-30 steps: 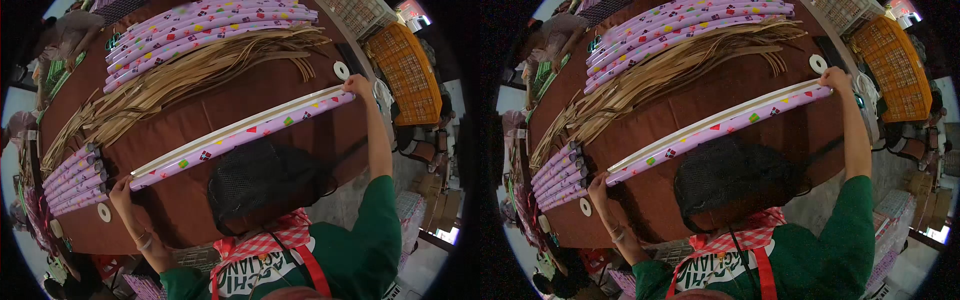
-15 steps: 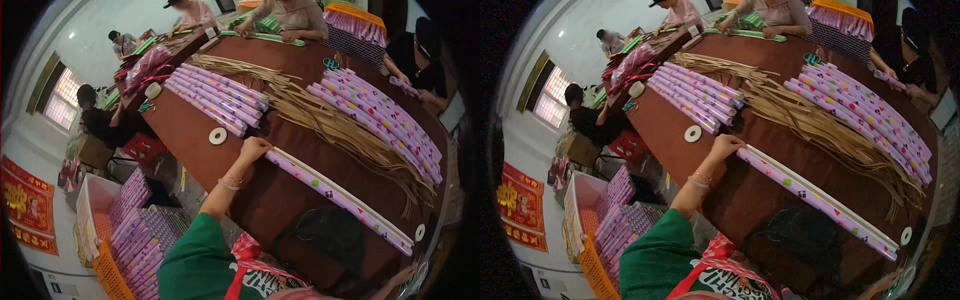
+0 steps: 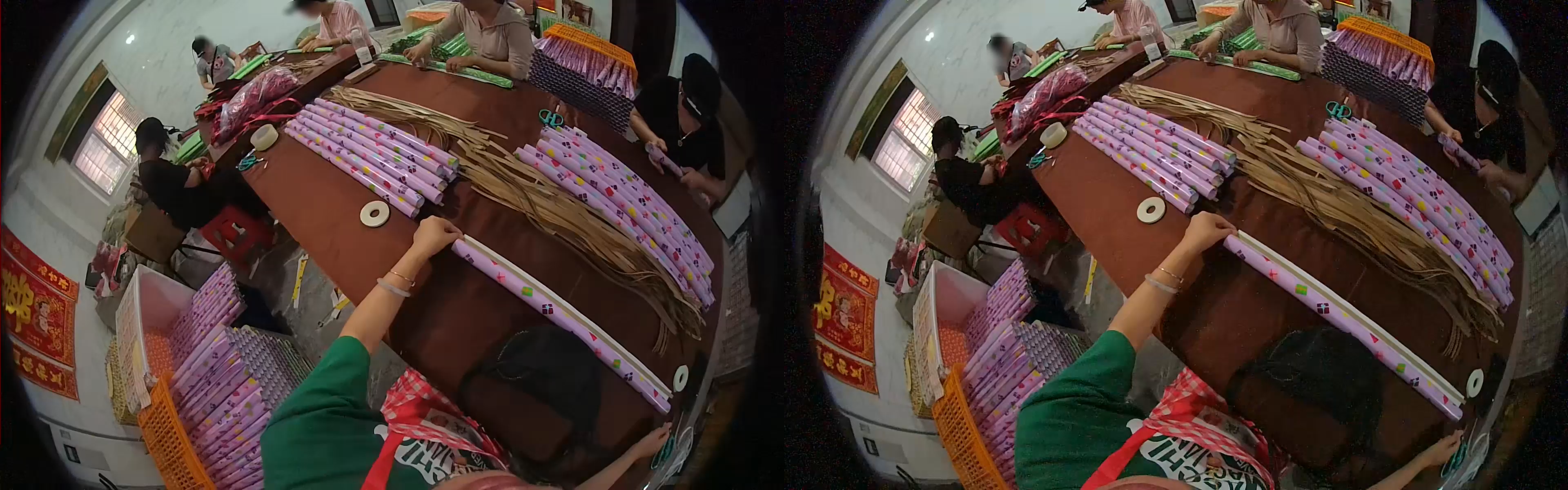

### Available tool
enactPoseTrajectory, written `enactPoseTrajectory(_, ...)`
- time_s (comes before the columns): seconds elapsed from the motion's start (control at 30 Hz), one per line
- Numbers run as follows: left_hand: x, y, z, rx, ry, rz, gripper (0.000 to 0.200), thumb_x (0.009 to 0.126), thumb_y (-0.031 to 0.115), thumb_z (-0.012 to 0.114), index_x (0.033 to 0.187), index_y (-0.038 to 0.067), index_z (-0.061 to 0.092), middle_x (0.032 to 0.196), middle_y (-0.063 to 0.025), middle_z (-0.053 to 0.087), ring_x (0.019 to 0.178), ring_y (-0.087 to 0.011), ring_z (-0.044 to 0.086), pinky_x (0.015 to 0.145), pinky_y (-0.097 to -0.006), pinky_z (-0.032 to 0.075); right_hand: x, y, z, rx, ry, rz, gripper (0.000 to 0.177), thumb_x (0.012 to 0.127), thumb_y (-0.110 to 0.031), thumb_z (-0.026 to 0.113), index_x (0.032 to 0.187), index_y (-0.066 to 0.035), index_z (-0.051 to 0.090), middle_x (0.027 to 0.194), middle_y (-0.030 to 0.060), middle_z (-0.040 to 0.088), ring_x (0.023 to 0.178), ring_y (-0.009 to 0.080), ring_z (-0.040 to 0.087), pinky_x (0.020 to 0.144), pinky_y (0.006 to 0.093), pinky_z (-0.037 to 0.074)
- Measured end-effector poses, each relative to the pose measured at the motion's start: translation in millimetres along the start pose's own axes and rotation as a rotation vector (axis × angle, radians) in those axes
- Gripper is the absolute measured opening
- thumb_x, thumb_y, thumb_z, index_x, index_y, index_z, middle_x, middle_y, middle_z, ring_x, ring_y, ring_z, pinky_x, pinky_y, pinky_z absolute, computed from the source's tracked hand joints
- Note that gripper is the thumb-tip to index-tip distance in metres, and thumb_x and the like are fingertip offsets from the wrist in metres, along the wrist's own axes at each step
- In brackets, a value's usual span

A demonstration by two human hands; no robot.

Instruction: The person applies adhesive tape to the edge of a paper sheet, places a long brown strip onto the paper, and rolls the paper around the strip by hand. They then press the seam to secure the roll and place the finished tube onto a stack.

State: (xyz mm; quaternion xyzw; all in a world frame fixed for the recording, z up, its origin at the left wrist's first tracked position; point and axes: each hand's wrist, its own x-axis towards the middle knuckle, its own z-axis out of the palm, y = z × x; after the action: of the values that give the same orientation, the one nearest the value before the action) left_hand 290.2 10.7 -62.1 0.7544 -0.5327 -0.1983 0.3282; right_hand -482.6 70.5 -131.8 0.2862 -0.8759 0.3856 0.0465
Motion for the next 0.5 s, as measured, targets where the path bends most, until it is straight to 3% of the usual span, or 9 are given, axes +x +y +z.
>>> enactPoseTrajectory(0.27, 1.3, 0.7, 1.3, -0.022, 0.018, 0.008, 0.017, 0.068, 0.028, 0.069, 0.08, 0.016, 0.074, 0.075, -0.0069, 0.068, 0.07, -0.024, 0.065, 0.065, -0.0347, 0.052, 7.4, 2.2, 3.9, 0.003, -0.01, -0.015, 0.055, 0.094, -0.05, 0.035, 0.122, -0.007, 0.056, 0.117, 0.0111, 0.059, 0.091, 0.0227, 0.06, 0.076, 0.0331, 0.05)
enactPoseTrajectory(0.33, -0.6, -1.9, 1.9, -0.042, 0.008, 0.009, 0.017, 0.068, 0.028, 0.069, 0.079, 0.016, 0.074, 0.075, -0.007, 0.068, 0.07, -0.0242, 0.065, 0.065, -0.0348, 0.052, 0.6, -6.7, 1.5, -0.022, 0.063, 0.026, 0.061, 0.09, -0.055, 0.041, 0.114, -0.002, 0.06, 0.104, 0.0147, 0.063, 0.09, 0.0297, 0.059, 0.079, 0.0362, 0.045)
enactPoseTrajectory(0.43, 0.2, -0.4, 0.6, -0.046, 0.02, 0.04, 0.017, 0.067, 0.027, 0.07, 0.079, 0.015, 0.074, 0.075, -0.007, 0.068, 0.071, -0.0241, 0.065, 0.066, -0.0345, 0.052, 7.2, -6.1, -1.5, -0.147, -0.022, 0.018, 0.057, 0.093, -0.053, 0.035, 0.117, -0.006, 0.059, 0.106, 0.0098, 0.064, 0.081, 0.0219, 0.061, 0.068, 0.0332, 0.051)
enactPoseTrajectory(0.5, -0.6, 1.0, 0.6, -0.04, 0.021, 0.018, 0.016, 0.067, 0.027, 0.07, 0.078, 0.016, 0.074, 0.074, -0.0067, 0.068, 0.07, -0.0231, 0.065, 0.066, -0.0341, 0.052, 7.2, -0.5, 1.1, -0.05, -0.007, 0.036, 0.059, 0.091, -0.055, 0.037, 0.115, -0.006, 0.06, 0.104, 0.0114, 0.064, 0.085, 0.0253, 0.061, 0.073, 0.0347, 0.048)
